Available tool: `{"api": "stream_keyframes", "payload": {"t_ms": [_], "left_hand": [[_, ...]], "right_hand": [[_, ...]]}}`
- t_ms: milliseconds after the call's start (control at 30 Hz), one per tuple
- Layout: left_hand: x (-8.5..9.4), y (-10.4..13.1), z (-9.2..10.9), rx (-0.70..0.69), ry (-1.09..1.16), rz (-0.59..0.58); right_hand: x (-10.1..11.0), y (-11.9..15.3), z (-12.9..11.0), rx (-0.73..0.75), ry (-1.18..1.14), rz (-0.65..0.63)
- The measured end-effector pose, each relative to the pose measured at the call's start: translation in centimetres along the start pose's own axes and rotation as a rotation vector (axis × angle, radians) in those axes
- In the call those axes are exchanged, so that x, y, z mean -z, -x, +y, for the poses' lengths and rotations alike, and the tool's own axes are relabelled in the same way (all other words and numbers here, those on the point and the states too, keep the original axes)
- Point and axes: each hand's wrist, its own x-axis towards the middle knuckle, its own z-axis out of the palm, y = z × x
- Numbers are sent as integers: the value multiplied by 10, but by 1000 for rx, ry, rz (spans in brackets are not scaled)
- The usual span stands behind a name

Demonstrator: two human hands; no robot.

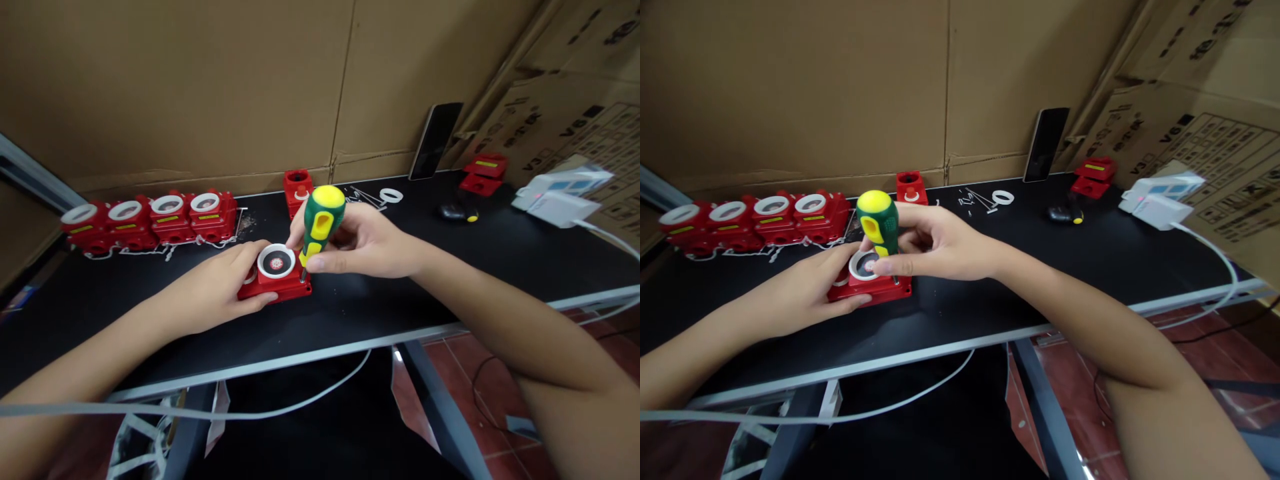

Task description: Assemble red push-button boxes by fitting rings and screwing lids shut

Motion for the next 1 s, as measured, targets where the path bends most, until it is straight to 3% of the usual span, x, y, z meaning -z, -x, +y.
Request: {"api": "stream_keyframes", "payload": {"t_ms": [233,333,433,800,900,1000], "left_hand": [[0,1,0,13,2,-3],[-2,0,-1,9,-1,-4],[-3,0,-1,-2,-8,-4],[-3,-1,1,-13,-28,14],[-5,0,1,-53,-16,18],[-6,2,0,-79,8,-1]], "right_hand": [[12,3,-10,-36,-201,-196],[11,2,-8,-41,-220,-199],[8,1,-3,-53,-222,-149],[-17,0,6,-114,-156,217],[-15,0,4,-98,-175,155],[-4,1,-1,-94,-231,-9]]}}
